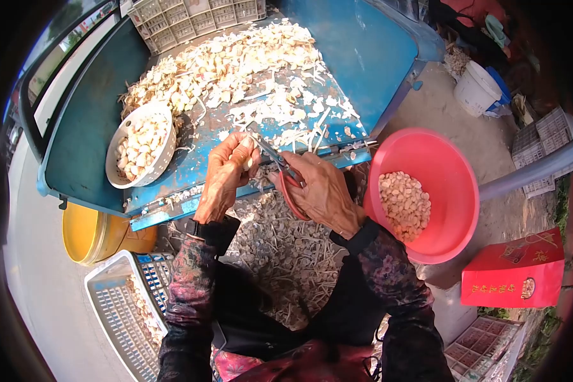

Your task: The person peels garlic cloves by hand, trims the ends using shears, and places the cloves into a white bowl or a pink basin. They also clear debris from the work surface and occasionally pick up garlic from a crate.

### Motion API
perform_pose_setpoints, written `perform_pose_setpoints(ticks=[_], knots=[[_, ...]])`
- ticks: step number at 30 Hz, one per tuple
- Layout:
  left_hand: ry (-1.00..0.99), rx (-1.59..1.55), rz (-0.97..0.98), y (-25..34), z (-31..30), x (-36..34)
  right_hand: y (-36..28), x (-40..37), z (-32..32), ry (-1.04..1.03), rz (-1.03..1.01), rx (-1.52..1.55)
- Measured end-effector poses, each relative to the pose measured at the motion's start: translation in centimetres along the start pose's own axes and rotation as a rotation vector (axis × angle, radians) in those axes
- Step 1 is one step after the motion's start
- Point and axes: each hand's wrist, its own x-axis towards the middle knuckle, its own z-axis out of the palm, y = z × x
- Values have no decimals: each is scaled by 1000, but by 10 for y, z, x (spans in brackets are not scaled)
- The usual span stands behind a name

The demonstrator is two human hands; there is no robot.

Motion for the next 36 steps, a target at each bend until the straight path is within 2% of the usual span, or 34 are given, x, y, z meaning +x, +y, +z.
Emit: perform_pose_setpoints(ticks=[4,6,7,9,10,11,13,14,17,18,19,20,21,22,23,25,27,28,29,30,31,33,34,35,36], knots=[[21,19,-44,1,1,-2,-6,0,-2,-87,42,127],[-43,-55,-110,2,3,-6,-4,1,0,-222,448,575],[-44,-46,-111,-2,2,-5,-5,3,-2,-216,448,582],[-192,-360,-106,-10,-3,-2,-6,9,-8,-176,515,759],[-81,-434,-150,-2,0,-5,-1,8,-7,-145,476,838],[-78,-419,-144,-1,-2,-3,3,8,-7,-142,466,851],[-21,-626,-193,-3,-10,1,8,8,-10,-62,497,657],[-9,-738,-237,-2,-13,1,8,8,-14,-44,518,691],[87,-828,-243,17,-31,5,17,9,-14,75,477,758],[24,-797,-178,30,-46,7,15,8,-14,76,473,772],[43,-693,-92,46,-58,8,11,5,-17,75,484,768],[316,-477,-25,68,-59,6,9,3,-20,74,495,760],[411,-339,-2,83,-74,11,9,1,-22,77,491,767],[268,-89,184,87,-99,11,8,0,-23,63,475,778],[361,307,236,100,-110,8,8,0,-24,46,456,791],[574,1277,495,98,-143,19,3,3,-29,41,490,808],[555,1307,587,106,-124,25,-1,2,-30,77,525,800],[463,936,417,104,-107,32,-5,2,-32,79,494,803],[235,705,365,96,-100,49,-7,2,-33,72,494,804],[180,574,233,85,-83,63,-9,2,-34,53,504,768],[168,669,228,66,-79,88,-9,2,-33,35,515,732],[286,1102,343,31,-73,131,-6,1,-28,23,505,696],[288,1097,271,21,-66,144,-6,1,-27,47,491,719],[374,1139,339,-13,-87,179,-7,1,-26,72,479,742],[422,1256,409,-18,-80,181,-12,2,-32,51,520,768]])
